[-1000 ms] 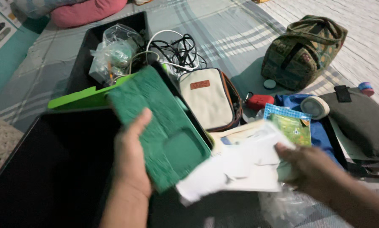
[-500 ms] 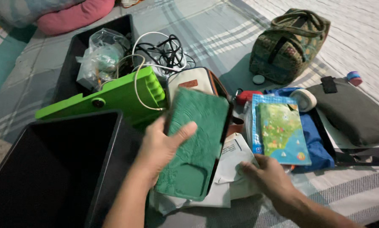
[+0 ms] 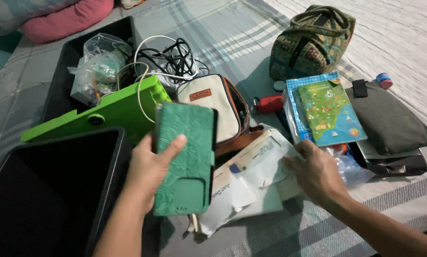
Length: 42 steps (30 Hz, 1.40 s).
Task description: The person empties the contents of a black drawer bin onto the bed, sorting through papers, envelopes, a phone case, cables and small items. They place small objects into ziplock bags, pack items into a small pouch, and press the pouch closed at the end.
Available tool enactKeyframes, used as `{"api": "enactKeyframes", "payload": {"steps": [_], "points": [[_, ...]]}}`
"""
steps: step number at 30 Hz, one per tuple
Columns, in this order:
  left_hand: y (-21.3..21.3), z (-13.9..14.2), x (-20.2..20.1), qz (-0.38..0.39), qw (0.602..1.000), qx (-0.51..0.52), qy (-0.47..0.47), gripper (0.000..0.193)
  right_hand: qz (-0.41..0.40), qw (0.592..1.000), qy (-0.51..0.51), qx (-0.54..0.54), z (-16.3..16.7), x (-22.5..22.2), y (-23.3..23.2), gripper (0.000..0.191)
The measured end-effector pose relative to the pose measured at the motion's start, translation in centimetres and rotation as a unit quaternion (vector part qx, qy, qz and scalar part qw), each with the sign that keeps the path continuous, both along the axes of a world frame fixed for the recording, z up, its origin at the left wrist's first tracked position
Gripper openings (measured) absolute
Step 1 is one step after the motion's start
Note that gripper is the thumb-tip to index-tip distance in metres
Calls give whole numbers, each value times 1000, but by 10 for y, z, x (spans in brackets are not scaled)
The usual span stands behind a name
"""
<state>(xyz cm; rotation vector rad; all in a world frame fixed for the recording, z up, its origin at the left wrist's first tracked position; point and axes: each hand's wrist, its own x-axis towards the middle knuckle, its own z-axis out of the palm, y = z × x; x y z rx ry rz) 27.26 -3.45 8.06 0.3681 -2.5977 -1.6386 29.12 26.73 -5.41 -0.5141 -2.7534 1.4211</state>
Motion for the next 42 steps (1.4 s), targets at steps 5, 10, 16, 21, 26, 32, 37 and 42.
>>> {"api": "enactKeyframes", "payload": {"steps": [5, 10, 16, 21, 26, 32, 37, 42], "points": [[-14, 5, -8, 27, 997, 52, 44, 56, 69, 988, 98, 97, 7, 25, 2, 27], [-12, 0, -12, 17, 995, 73, 60, 51, 42, 993, -107, -30, 4, 44, 6, 27], [-7, -2, -11, 9, 996, 82, 34, 48, 96, 963, -247, -52, 8, 52, -1, 28], [-4, -3, -12, 4, 995, 86, 43, 49, -16, 948, -284, -143, 19, 43, -16, 34], [-6, -3, -13, 9, 994, 92, 54, 50, 20, 972, -190, -137, 13, 33, -22, 22], [-5, -2, -16, 20, 996, 75, 51, 49, 33, 951, -223, -214, -4, 20, 3, 20], [-7, -1, -15, 19, 997, 59, 53, 47, 0, 929, -220, -296, -18, 10, 2, 20], [-8, -3, -17, 2, 994, 101, 38, 47, 52, 962, -205, -172, -17, 10, -17, 19]]}}
